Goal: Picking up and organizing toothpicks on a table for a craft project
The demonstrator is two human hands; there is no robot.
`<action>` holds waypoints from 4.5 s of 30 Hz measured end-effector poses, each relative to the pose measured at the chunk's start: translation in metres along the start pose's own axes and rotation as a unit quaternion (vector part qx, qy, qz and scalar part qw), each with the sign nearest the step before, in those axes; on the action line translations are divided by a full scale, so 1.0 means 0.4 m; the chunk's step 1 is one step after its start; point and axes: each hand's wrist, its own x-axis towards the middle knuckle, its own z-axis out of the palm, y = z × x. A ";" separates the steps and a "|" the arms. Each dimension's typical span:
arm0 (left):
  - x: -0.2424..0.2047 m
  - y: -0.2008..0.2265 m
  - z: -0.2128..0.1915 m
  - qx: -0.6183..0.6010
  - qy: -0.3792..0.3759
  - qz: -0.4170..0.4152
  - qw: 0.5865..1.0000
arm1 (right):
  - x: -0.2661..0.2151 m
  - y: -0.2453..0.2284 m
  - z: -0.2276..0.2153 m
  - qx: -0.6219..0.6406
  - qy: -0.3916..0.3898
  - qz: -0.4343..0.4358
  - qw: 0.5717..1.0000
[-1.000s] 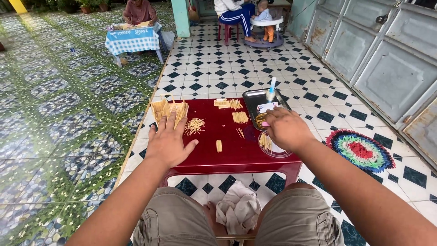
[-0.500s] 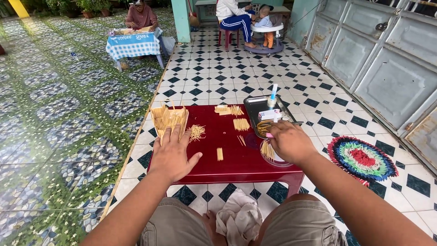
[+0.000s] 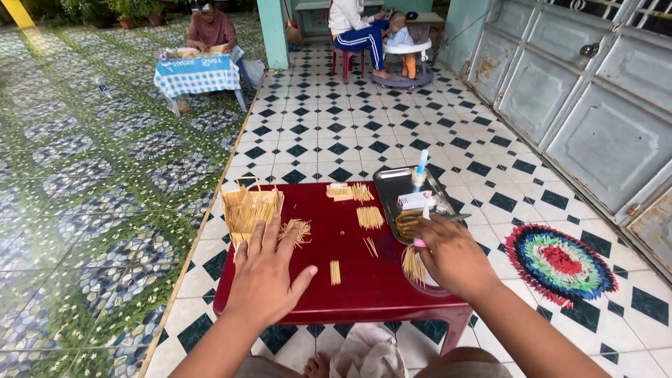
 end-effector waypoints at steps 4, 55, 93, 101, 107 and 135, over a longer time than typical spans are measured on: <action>-0.041 -0.003 -0.002 -0.007 0.047 0.004 0.999 | -0.026 0.016 0.008 0.024 0.066 -0.032 0.997; -0.135 -0.090 0.259 -0.958 -0.019 -0.131 0.255 | -0.160 0.018 0.171 0.898 0.054 0.296 0.322; -0.167 -0.148 0.296 -0.959 0.011 -0.173 0.224 | -0.155 0.005 0.149 0.870 0.058 0.355 0.338; -0.154 -0.198 0.343 -0.978 -0.079 -0.038 0.190 | -0.149 0.006 0.145 0.857 0.059 0.386 0.335; -0.096 -0.131 0.272 -0.971 -0.025 -0.066 0.227 | -0.125 0.015 0.156 0.896 0.046 0.278 0.344; 0.142 -0.042 0.357 -0.847 0.107 -0.018 0.520 | 0.057 0.066 0.207 0.745 0.233 0.245 0.575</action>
